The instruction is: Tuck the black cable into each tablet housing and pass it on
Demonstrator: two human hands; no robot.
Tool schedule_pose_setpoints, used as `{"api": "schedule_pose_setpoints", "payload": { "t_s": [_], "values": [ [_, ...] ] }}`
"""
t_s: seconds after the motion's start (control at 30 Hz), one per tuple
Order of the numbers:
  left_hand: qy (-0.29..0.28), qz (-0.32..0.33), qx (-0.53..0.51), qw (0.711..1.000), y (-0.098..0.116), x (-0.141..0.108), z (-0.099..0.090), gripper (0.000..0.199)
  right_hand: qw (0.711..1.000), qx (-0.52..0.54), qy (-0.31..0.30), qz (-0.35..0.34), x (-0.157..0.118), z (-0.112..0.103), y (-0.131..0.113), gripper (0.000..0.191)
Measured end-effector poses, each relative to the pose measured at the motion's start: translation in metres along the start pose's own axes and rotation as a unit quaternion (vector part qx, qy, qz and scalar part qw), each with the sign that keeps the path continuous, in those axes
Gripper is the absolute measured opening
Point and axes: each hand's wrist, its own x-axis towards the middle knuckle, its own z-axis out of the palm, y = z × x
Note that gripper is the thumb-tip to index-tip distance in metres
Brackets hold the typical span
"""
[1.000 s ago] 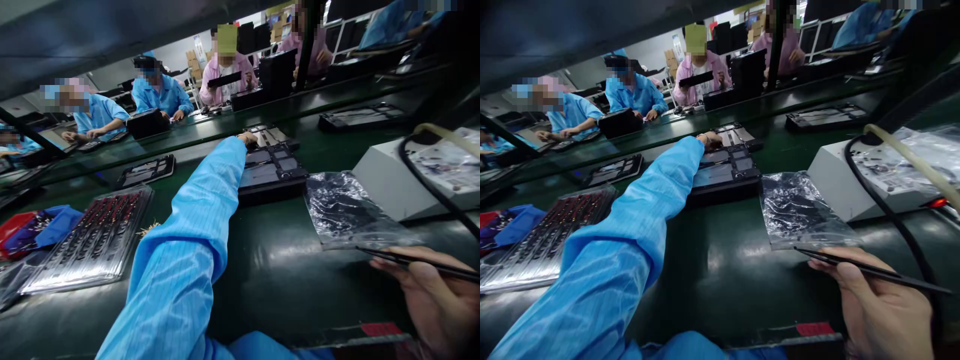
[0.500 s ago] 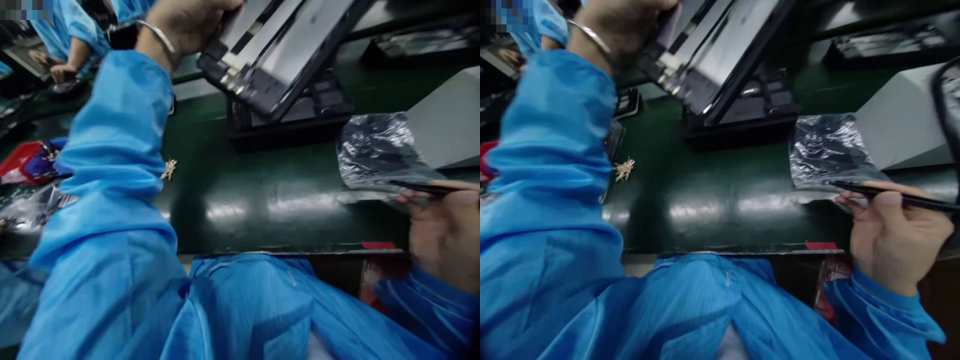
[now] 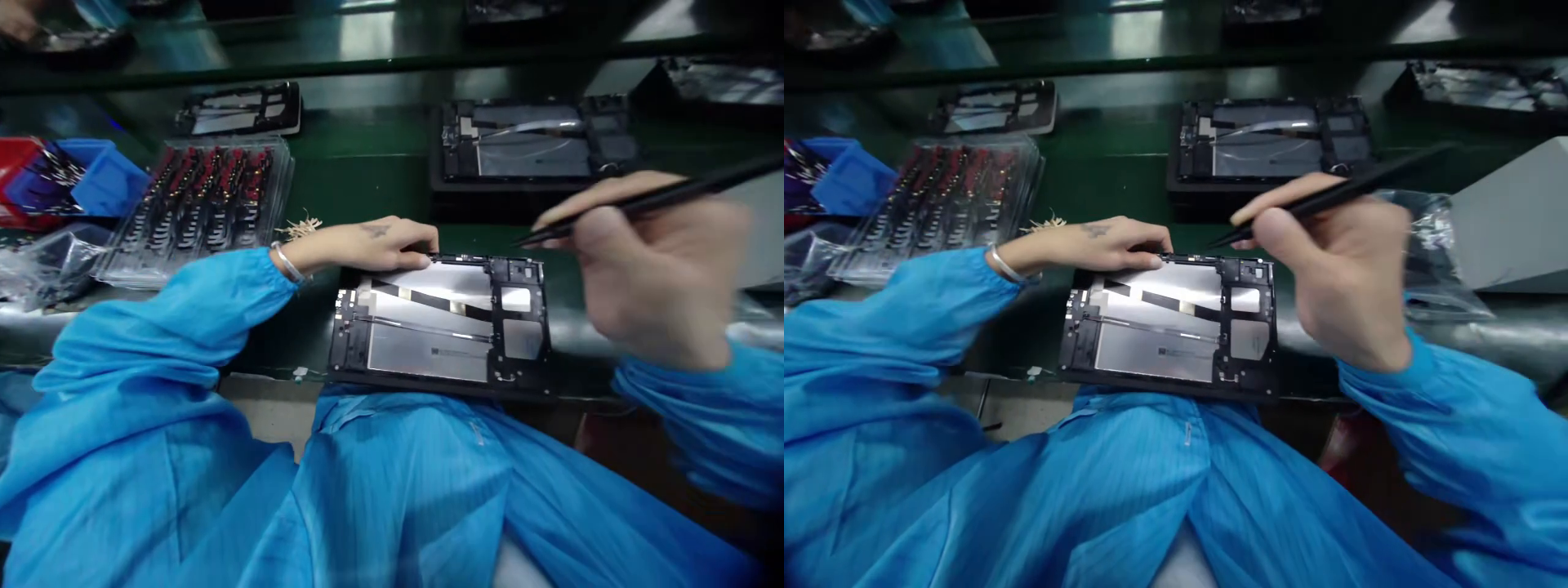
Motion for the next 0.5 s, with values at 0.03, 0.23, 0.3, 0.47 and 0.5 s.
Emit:
{"api": "schedule_pose_setpoints", "payload": {
  "t_s": [0.03, 0.23, 0.3, 0.47, 0.5],
  "values": [
    [0.029, 0.003, 0.017, 0.999, 0.0, -0.005, 0.007, 0.032, 0.999, -0.021, -0.033, -0.013, 0.008, 0.013, 0.002, 0.007],
    [0.138, -0.049, 0.063, 0.987, -0.001, -0.026, 0.039, 0.038, 0.987, -0.042, -0.144, 0.058, 0.027, 0.036, 0.039, 0.027],
    [0.15, -0.055, 0.074, 0.984, -0.003, -0.026, 0.044, 0.039, 0.984, -0.043, -0.154, 0.077, 0.025, 0.035, 0.042, 0.029],
    [0.14, -0.072, 0.075, 0.985, -0.005, -0.022, 0.046, 0.04, 0.974, -0.115, -0.177, 0.079, 0.023, 0.034, 0.032, 0.021],
    [0.14, -0.072, 0.075, 0.985, -0.005, -0.021, 0.046, 0.039, 0.972, -0.129, -0.18, 0.076, 0.023, 0.035, 0.031, 0.02]
  ]
}}
